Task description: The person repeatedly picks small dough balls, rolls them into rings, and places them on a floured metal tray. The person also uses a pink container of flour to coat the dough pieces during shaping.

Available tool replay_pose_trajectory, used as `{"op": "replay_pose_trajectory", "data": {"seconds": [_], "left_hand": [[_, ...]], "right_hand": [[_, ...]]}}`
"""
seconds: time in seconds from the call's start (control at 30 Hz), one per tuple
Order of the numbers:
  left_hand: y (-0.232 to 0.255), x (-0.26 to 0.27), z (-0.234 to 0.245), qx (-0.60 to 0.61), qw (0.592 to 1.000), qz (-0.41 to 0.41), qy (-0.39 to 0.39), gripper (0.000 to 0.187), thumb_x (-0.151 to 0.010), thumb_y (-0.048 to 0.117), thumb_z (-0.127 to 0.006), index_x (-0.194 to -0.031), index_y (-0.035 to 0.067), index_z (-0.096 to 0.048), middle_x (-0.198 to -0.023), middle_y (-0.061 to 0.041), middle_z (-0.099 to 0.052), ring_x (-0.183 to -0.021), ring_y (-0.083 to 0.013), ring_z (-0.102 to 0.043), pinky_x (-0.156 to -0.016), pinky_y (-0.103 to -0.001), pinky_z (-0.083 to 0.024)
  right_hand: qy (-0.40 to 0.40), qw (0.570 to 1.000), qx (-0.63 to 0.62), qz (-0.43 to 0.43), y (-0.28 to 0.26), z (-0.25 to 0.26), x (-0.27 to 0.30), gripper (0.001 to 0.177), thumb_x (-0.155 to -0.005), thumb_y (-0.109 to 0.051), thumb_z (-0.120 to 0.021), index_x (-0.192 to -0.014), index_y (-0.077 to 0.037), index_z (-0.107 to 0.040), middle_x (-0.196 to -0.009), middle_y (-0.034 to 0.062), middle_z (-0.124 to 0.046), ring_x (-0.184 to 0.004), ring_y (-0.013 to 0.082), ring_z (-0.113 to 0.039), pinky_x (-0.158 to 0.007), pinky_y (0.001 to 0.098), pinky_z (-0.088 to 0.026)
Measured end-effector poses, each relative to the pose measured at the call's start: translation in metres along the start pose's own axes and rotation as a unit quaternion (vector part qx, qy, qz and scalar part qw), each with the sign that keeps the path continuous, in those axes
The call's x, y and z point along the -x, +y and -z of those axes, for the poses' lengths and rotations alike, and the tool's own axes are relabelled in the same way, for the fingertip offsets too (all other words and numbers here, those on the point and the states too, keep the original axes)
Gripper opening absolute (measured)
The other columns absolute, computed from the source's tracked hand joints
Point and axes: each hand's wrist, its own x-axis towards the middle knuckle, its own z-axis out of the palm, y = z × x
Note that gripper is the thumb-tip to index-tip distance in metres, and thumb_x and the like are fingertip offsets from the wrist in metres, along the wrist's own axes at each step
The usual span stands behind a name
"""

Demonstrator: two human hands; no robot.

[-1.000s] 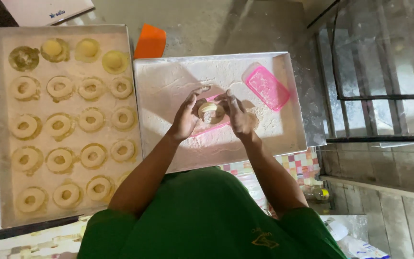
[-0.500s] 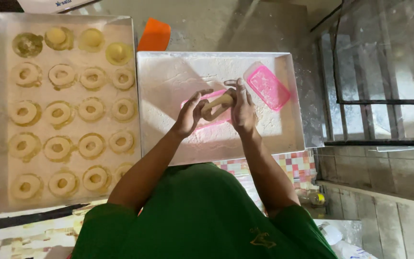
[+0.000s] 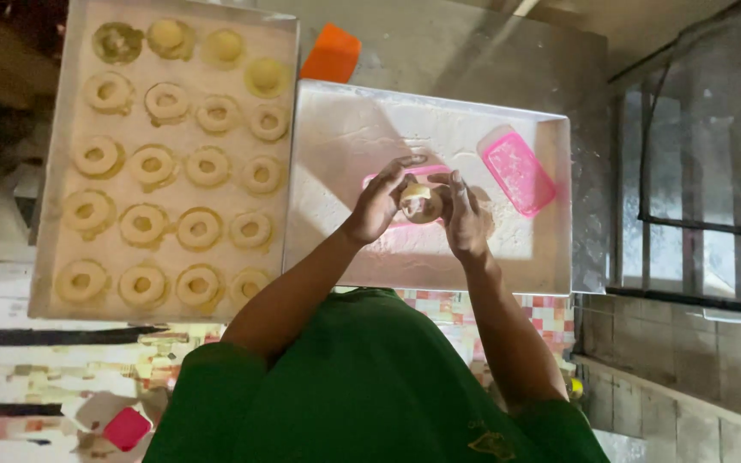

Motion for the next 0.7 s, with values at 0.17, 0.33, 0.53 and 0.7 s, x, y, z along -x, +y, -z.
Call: {"op": "replay_pose_trajectory", "data": {"seconds": [0.17,0.33,0.53,0.7], "left_hand": [[-0.013,0.011,0.066,-0.047,0.998,-0.005,0.045,0.051,-0.100,0.023,-0.062,-0.142,-0.004,-0.051,-0.077,-0.014,-0.063,-0.068,-0.0186,-0.067,-0.064,-0.032,-0.058],[0.030,0.019,0.129,-0.070,0.993,-0.029,0.092,0.056,-0.094,0.001,-0.065,-0.147,-0.001,-0.046,-0.084,0.000,-0.055,-0.073,-0.0103,-0.060,-0.071,-0.025,-0.055],[0.148,0.011,0.210,-0.400,0.884,-0.100,0.222,0.028,-0.089,0.025,-0.077,-0.092,0.000,-0.064,-0.076,-0.005,-0.050,-0.073,-0.0187,-0.053,-0.071,-0.035,-0.045],[0.220,-0.035,0.385,-0.433,0.819,-0.198,0.321,0.047,-0.087,0.007,-0.073,-0.131,0.005,-0.057,-0.099,-0.003,-0.046,-0.094,-0.0175,-0.061,-0.083,-0.028,-0.055]], "right_hand": [[-0.125,0.936,0.178,0.275,0.028,-0.014,-0.034,0.043,-0.106,-0.017,-0.056,-0.144,-0.007,-0.039,-0.106,0.0189,-0.058,-0.079,0.0207,-0.064,-0.065,0.0287,-0.060],[-0.146,0.988,0.028,-0.045,0.049,-0.080,-0.067,0.033,-0.106,-0.026,-0.056,-0.128,-0.002,-0.060,-0.082,0.0123,-0.063,-0.068,0.0187,-0.067,-0.064,0.0279,-0.059],[-0.253,0.960,0.025,-0.121,0.066,-0.232,-0.133,0.040,-0.091,-0.002,-0.074,-0.127,-0.003,-0.057,-0.086,0.0055,-0.063,-0.067,0.0151,-0.064,-0.058,0.0275,-0.062],[-0.289,0.950,0.078,-0.089,0.118,-0.380,-0.213,0.059,-0.082,-0.005,-0.086,-0.132,0.002,-0.057,-0.092,0.0118,-0.068,-0.075,0.0176,-0.068,-0.064,0.0285,-0.057]]}}
